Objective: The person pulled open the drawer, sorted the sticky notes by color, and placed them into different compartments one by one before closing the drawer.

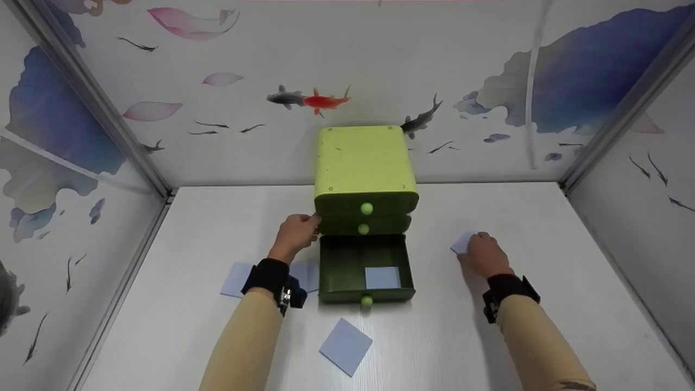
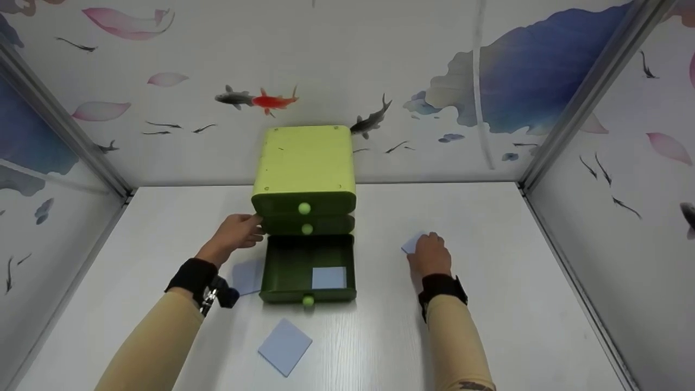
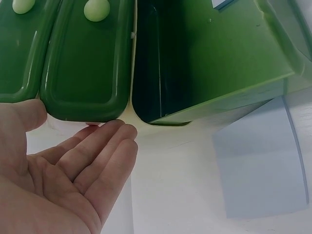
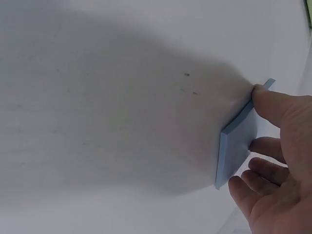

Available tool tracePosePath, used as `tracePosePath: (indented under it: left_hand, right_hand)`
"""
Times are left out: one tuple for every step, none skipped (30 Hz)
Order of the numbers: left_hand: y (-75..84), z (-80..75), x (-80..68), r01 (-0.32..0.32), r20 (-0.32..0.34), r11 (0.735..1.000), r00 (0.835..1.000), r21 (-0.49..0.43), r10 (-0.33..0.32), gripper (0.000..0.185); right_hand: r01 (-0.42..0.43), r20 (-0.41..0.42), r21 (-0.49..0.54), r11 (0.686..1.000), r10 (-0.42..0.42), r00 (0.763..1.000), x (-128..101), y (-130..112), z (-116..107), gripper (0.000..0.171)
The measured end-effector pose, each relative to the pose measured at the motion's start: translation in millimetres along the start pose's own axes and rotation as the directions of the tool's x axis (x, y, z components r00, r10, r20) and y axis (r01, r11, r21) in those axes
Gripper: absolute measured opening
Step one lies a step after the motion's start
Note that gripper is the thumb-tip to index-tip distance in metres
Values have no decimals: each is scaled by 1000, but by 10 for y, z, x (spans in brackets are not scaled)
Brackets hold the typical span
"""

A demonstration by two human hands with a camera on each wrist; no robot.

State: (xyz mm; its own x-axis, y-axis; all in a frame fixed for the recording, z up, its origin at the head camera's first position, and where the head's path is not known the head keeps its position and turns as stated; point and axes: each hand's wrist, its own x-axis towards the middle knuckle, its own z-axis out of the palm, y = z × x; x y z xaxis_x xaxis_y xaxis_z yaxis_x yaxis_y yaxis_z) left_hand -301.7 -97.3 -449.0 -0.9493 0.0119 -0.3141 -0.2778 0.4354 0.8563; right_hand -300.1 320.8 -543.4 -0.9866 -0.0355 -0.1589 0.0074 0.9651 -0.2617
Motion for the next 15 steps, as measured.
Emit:
tracePosePath:
  left_hand:
    - [-3, 1, 4, -4, -1, 1000, 1000, 2, 4, 47]
    - [-4, 0, 4, -5, -1, 1000, 1000, 0, 5, 47]
    - [-8, 1, 10, -6, -1, 1000, 1000, -3, 6, 47]
    - [-11, 2, 13, -6, -2, 1000, 1000, -6, 6, 48]
    - [-17, 3, 19, -6, 0, 1000, 1000, -10, 6, 49]
    - [-19, 4, 21, -5, 0, 1000, 1000, -10, 5, 49]
    - [-23, 4, 22, -5, 0, 1000, 1000, -10, 5, 50]
    - [-25, 5, 23, -3, 0, 1000, 1000, -12, 3, 50]
    - [-26, 6, 23, -2, -2, 1000, 1000, -11, 2, 50]
    - [-25, 7, 19, -3, -4, 1000, 1000, -9, 3, 50]
    - [-24, 8, 17, -5, -4, 1000, 1000, -7, 5, 49]
    - [-22, 8, 13, -5, -6, 1000, 1000, -7, 5, 49]
    - [-23, 9, 12, -7, -7, 1000, 1000, -8, 7, 48]
    - [-23, 8, 11, -9, -7, 1000, 1000, -8, 8, 48]
    - [-23, 9, 9, -9, -9, 1000, 1000, -8, 9, 47]
  right_hand:
    - [-5, 8, 11, 1000, 5, 1000, 6, -5, -5, 49]
    - [-12, 15, 22, 1000, 11, 1000, 9, -13, -12, 49]
    - [-22, 20, 35, 999, 21, 1000, 13, -19, -17, 49]
    - [-31, 26, 42, 999, 30, 999, 12, -27, -24, 51]
    - [-41, 32, 43, 998, 40, 999, 10, -34, -29, 53]
    - [-48, 39, 42, 998, 46, 998, 7, -39, -32, 57]
    - [-57, 44, 46, 997, 55, 998, 2, -48, -34, 61]
    - [-65, 50, 49, 997, 62, 997, -3, -57, -37, 65]
    - [-71, 54, 52, 996, 68, 996, -9, -66, -40, 69]
    - [-75, 58, 53, 996, 72, 996, -17, -78, -47, 71]
    - [-79, 61, 55, 995, 75, 995, -25, -89, -53, 73]
    - [-81, 62, 56, 995, 78, 995, -33, -99, -60, 74]
    - [-84, 61, 57, 995, 80, 995, -39, -110, -66, 75]
    - [-86, 58, 56, 995, 82, 995, -43, -119, -73, 75]
    - [-88, 55, 58, 994, 85, 995, -50, -131, -80, 75]
